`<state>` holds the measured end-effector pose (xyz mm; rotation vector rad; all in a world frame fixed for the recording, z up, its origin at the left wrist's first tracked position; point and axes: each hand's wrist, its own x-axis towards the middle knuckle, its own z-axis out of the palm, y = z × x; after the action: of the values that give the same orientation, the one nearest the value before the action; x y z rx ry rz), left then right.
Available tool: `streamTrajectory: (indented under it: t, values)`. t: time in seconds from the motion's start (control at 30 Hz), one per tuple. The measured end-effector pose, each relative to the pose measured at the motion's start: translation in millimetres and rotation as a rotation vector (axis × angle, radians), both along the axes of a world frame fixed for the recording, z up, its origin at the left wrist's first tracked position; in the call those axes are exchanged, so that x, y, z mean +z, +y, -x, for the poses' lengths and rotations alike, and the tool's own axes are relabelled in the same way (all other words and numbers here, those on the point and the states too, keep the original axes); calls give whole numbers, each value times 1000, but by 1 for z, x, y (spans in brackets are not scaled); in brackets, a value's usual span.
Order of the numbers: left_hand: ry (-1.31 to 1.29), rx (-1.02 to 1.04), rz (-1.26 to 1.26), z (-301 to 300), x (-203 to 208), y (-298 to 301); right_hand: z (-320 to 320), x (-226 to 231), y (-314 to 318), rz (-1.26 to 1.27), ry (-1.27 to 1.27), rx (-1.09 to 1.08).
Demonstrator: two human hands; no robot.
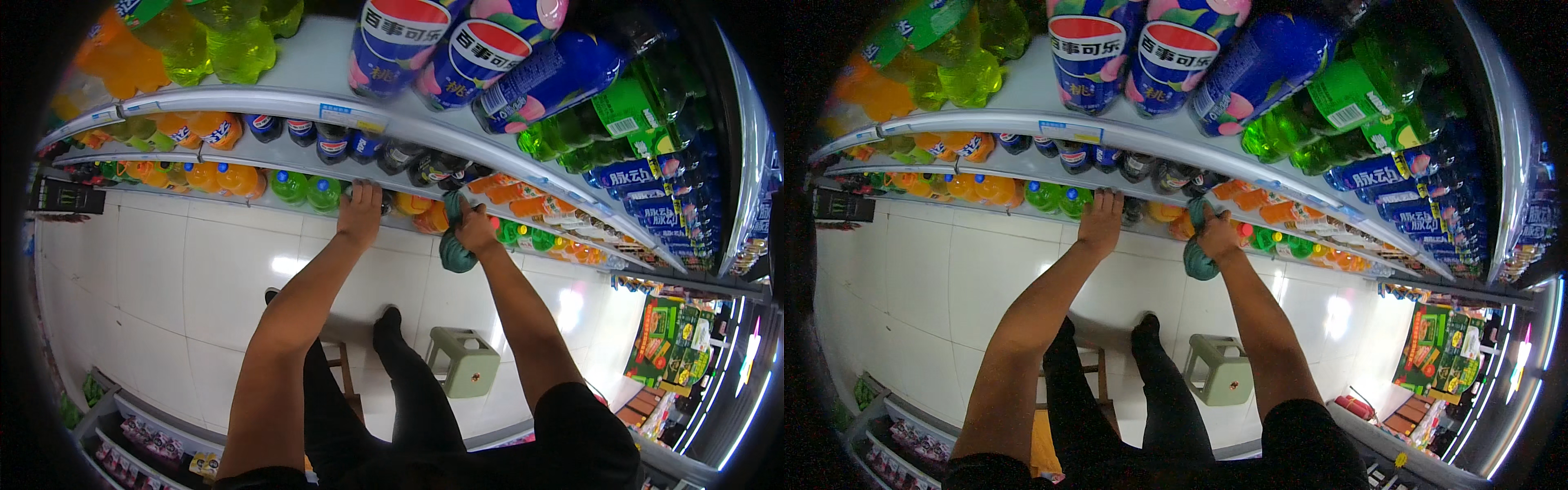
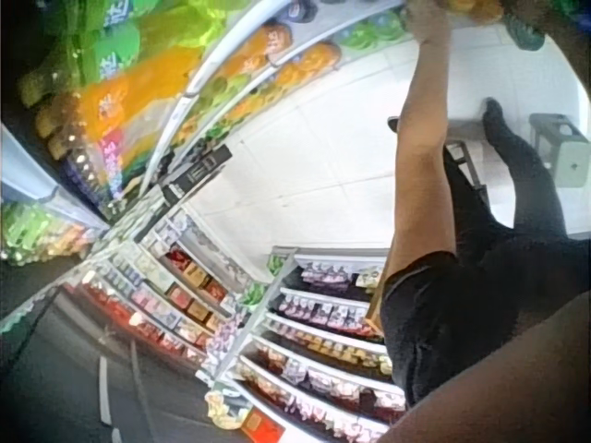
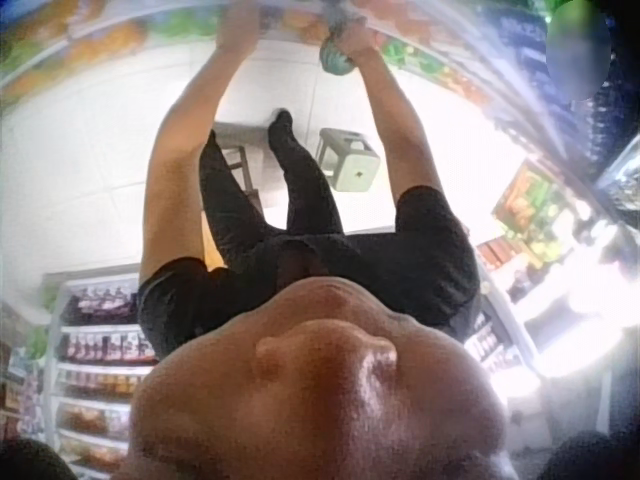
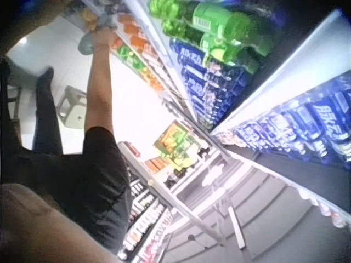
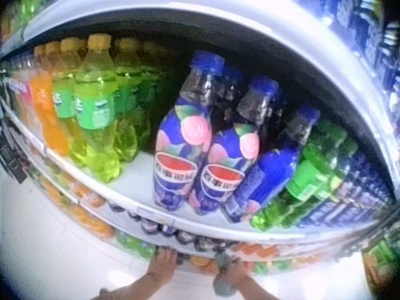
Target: The person wipes the front edges and surfaces of supermarket beverage shelves with a green cloth, moving bottles aside to reach the shelf surfaces.
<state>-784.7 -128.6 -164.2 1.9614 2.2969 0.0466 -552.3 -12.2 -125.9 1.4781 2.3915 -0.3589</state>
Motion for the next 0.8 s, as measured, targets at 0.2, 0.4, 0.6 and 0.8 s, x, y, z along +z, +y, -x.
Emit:
streamTrajectory:
  t: [0.2,0.4,0.6,0.8]
  values:
    - [-22,-5,58,2,6,-2,-36,-11,47,154,-92,-161]
    - [-10,25,107,1,7,-2,8,-15,14,78,-35,33]
    - [-31,15,88,10,2,-11,-62,18,28,111,-28,-98]
    - [-45,4,49,-5,2,1,-115,-9,57,26,-112,-339]
